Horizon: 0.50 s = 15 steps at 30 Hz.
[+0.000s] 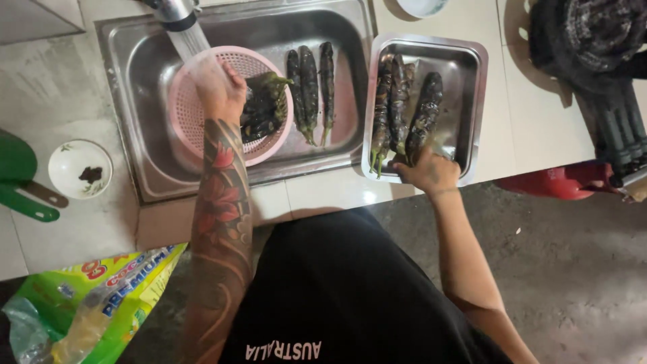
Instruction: The person washes charred eggplants in a pink colander under running water, then peels the blackened skin off each eggplant by hand. The peeled eggplants are placed into a rectangular metal tray next to the sink.
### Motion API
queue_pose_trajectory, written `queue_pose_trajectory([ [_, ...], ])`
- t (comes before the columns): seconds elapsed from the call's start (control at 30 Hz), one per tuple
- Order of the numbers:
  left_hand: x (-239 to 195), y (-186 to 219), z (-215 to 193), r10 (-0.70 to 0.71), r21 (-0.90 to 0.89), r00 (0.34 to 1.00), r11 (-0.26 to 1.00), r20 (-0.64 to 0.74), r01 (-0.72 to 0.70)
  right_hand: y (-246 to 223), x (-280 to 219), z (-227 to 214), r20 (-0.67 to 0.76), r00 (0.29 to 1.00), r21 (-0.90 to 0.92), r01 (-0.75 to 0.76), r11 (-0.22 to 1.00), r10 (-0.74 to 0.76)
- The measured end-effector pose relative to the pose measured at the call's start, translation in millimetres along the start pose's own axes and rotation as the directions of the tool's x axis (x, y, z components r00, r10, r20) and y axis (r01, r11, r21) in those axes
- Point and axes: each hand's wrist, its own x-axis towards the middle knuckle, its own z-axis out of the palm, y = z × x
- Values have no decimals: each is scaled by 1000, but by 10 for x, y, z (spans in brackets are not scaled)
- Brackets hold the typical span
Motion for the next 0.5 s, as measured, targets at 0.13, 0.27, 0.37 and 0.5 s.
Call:
queue_pose_trajectory([
  [0.13,-72,-144,-144,15,446,999,895,-42,5,112,400,473,-241,970,155,50,987,-11],
  [0.27,111,-536,-391,112,826,994,559,7,-69,217,796,749,-320,947,117,26,993,13],
  [0.37,500,-623,-676,200,744,975,666,-97,-62,469,1064,990,-461,887,13,42,999,-31],
  [0.5,350,-342,-780,320,743,944,650,-76,-161,714,947,943,-649,753,-139,23,990,-108],
])
